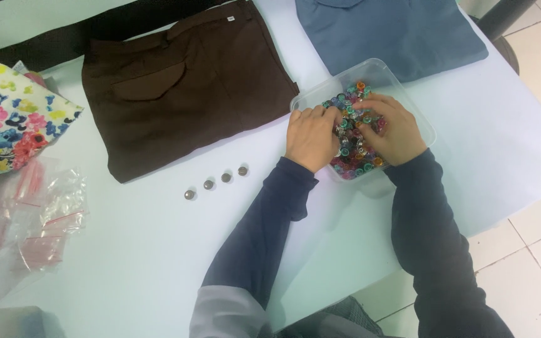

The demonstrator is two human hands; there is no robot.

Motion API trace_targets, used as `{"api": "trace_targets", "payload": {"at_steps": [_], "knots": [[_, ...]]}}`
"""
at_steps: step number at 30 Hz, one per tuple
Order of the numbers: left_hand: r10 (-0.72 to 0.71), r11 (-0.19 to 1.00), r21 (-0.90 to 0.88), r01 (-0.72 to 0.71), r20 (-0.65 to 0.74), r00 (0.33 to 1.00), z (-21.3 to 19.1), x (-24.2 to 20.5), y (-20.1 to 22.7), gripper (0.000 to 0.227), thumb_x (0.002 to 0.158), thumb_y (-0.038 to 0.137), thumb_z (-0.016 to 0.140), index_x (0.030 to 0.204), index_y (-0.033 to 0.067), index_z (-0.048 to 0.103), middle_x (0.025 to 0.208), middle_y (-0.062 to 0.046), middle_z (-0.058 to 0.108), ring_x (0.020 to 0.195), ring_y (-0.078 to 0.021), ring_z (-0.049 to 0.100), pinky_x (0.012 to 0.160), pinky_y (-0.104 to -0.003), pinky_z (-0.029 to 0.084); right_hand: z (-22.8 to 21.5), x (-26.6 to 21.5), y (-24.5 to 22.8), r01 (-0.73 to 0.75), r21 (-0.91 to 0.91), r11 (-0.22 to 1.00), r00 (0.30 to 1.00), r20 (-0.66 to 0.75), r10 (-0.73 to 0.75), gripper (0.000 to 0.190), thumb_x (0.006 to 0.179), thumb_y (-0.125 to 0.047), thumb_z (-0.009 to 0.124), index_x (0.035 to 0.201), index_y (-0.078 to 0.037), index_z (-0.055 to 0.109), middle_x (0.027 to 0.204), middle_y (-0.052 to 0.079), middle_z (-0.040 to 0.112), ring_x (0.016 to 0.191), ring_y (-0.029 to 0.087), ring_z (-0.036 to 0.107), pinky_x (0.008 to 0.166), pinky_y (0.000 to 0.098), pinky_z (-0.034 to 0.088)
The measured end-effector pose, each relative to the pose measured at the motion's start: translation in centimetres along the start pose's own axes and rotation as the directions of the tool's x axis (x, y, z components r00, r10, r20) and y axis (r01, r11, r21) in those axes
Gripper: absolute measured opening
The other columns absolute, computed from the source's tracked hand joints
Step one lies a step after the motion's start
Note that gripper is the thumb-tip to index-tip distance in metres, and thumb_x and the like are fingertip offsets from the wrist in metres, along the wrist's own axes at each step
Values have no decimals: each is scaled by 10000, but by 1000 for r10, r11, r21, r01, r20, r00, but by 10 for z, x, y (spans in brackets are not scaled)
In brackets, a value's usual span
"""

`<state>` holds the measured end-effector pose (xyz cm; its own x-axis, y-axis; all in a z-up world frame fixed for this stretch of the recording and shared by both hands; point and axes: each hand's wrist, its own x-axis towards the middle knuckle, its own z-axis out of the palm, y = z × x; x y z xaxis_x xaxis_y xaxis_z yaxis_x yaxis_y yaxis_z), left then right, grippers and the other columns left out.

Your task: The person repeatedly picks small round buttons from a clear plastic container and places them in a row on a white table. The hands continue this pick-and-place cycle throughout the clip, forming a growing line of buttons.

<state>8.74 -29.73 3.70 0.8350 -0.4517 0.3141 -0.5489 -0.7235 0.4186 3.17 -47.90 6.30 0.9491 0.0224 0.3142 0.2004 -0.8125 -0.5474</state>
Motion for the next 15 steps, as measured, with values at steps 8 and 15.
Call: {"api": "trace_targets", "payload": {"at_steps": [8, 15], "knots": [[-37, 999, 10, 36, 69, 997, -6, 2, 4, 129, 789, 191, 781, 907, 237, 752, 808, -4, 700, 795, -177, 621, 845, -325, 340, 12, -5, 8, -41, 28, 999, 992, 122, 37, 273, 850, -74, 815, 1117, -69, 754, 1003, 186, 743, 925, 376, 717, 751, 508, 584], [-20, 999, -35, 23, 72, 997, -3, 3, 0, 110, 796, 218, 787, 891, 254, 745, 783, 10, 704, 793, -167, 631, 834, -318, 351, 11, -4, 4, -69, -19, 997, 993, 97, 71, 151, 860, -120, 825, 988, -110, 746, 913, 108, 747, 949, 341, 723, 857, 489, 573]]}}
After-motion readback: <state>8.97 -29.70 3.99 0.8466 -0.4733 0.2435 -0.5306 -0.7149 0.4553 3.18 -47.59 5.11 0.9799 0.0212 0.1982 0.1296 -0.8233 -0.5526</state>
